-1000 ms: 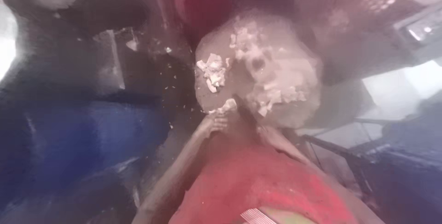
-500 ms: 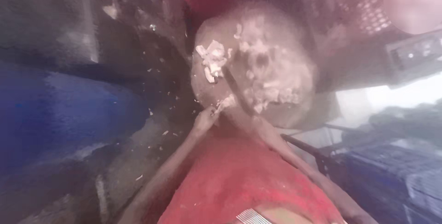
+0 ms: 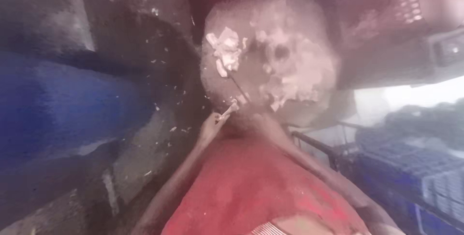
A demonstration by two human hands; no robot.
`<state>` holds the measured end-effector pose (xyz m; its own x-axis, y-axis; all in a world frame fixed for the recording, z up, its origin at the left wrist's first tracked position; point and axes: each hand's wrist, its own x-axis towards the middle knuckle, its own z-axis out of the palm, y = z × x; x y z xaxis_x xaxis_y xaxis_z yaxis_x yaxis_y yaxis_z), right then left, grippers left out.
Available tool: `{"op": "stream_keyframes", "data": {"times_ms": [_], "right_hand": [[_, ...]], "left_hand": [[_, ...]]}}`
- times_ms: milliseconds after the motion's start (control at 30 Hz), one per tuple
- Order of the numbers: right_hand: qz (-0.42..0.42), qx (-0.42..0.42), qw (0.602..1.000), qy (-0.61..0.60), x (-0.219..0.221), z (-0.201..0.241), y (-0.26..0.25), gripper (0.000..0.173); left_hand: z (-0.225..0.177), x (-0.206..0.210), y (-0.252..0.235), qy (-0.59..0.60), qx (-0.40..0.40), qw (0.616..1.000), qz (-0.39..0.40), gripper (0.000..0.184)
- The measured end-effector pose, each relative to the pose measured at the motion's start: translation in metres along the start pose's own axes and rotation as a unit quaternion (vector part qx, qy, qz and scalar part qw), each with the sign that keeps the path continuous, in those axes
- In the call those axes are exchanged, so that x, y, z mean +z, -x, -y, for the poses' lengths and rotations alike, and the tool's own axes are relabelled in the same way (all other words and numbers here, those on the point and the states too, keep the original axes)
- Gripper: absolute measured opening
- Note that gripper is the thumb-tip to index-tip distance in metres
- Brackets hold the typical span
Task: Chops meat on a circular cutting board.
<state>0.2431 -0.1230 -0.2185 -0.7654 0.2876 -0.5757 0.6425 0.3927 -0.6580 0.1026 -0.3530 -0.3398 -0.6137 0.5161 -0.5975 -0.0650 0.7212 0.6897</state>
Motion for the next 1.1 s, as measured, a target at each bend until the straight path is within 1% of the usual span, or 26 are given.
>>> {"op": "stream_keyframes", "data": {"times_ms": [33,100,133,167,233,267,300,333,367,400,433,467,500,533,567,600,633,667,700,733,767,800,867,933,1033,1100], "right_hand": [[-0.002,-0.034,0.999,-0.031,-0.002,0.005,0.007,0.049],[0.020,-0.100,0.990,-0.098,0.001,0.010,0.012,0.062],[0.031,-0.117,0.986,-0.111,0.011,0.004,0.009,0.067],[0.058,-0.110,0.988,-0.092,0.020,-0.005,0.004,0.065],[0.133,-0.046,0.990,0.001,0.031,-0.023,-0.010,0.061],[0.149,-0.022,0.988,0.033,0.035,-0.032,-0.014,0.062],[0.147,-0.010,0.988,0.050,0.036,-0.037,-0.014,0.062],[0.137,-0.012,0.989,0.059,0.031,-0.039,-0.014,0.061],[0.125,-0.016,0.990,0.058,0.026,-0.040,-0.006,0.060],[0.105,-0.026,0.993,0.047,0.025,-0.045,0.005,0.059],[0.088,-0.026,0.995,0.037,0.019,-0.049,0.011,0.058],[0.072,-0.016,0.997,0.024,0.014,-0.053,0.015,0.058],[0.055,0.005,0.998,0.007,0.011,-0.060,0.018,0.058],[0.035,0.030,0.999,-0.010,0.009,-0.068,0.020,0.058],[0.018,0.057,0.998,-0.019,0.007,-0.076,0.023,0.058],[0.002,0.087,0.996,-0.021,0.007,-0.085,0.028,0.060],[-0.024,0.102,0.994,-0.023,0.007,-0.096,0.031,0.061],[-0.053,0.100,0.993,-0.030,0.008,-0.108,0.035,0.059],[-0.080,0.085,0.992,-0.041,0.007,-0.119,0.038,0.057],[-0.098,0.072,0.991,-0.052,0.004,-0.128,0.043,0.056],[-0.114,0.065,0.989,-0.060,0.001,-0.136,0.050,0.058],[-0.134,0.063,0.987,-0.063,-0.002,-0.145,0.055,0.058],[-0.164,0.077,0.981,-0.071,-0.005,-0.163,0.069,0.057],[-0.184,0.110,0.973,-0.080,-0.003,-0.179,0.083,0.055],[-0.203,0.157,0.962,-0.091,0.006,-0.202,0.088,0.055],[-0.212,0.175,0.956,-0.104,0.008,-0.211,0.086,0.058]], "left_hand": [[0.005,0.001,0.005,0.000,-0.004,1.000,-0.002,0.042],[0.010,0.003,0.005,0.011,-0.005,1.000,-0.003,0.039],[0.010,0.005,0.005,0.017,-0.002,1.000,-0.006,0.037],[0.009,0.007,0.004,0.016,0.003,1.000,-0.010,0.036],[0.006,0.007,0.004,0.016,0.010,1.000,-0.018,0.035],[0.007,0.005,0.004,0.036,0.027,0.999,-0.028,0.032],[0.009,0.001,0.005,0.085,0.056,0.994,-0.037,0.031],[0.010,-0.006,0.004,0.165,0.093,0.981,-0.042,0.032],[0.011,-0.013,0.008,0.255,0.112,0.960,-0.032,0.036],[0.010,-0.021,0.014,0.342,0.114,0.933,-0.005,0.041],[0.006,-0.030,0.012,0.408,0.108,0.906,0.024,0.042],[-0.002,-0.036,0.008,0.434,0.098,0.895,0.037,0.034],[-0.013,-0.039,0.002,0.418,0.087,0.904,0.029,0.027],[-0.025,-0.039,-0.006,0.346,0.080,0.935,0.013,0.022],[-0.039,-0.035,-0.014,0.227,0.071,0.971,0.006,0.023],[-0.052,-0.030,-0.019,0.067,0.054,0.996,0.017,0.033],[-0.066,-0.020,-0.025,-0.102,0.038,0.993,0.035,0.046],[-0.077,-0.007,-0.028,-0.235,0.028,0.970,0.046,0.053],[-0.085,0.005,-0.031,-0.320,0.022,0.946,0.050,0.054],[-0.088,0.011,-0.036,-0.357,0.016,0.933,0.053,0.052],[-0.090,0.009,-0.041,-0.359,0.010,0.931,0.058,0.055],[-0.095,-0.003,-0.048,-0.333,0.012,0.941,0.065,0.057],[-0.105,-0.033,-0.059,-0.247,0.040,0.966,0.064,0.050],[-0.126,-0.057,-0.070,-0.202,0.075,0.976,0.043,0.045],[-0.180,-0.072,-0.097,-0.152,0.141,0.978,0.027,0.044],[-0.219,-0.067,-0.115,-0.043,0.176,0.983,0.035,0.039]]}}
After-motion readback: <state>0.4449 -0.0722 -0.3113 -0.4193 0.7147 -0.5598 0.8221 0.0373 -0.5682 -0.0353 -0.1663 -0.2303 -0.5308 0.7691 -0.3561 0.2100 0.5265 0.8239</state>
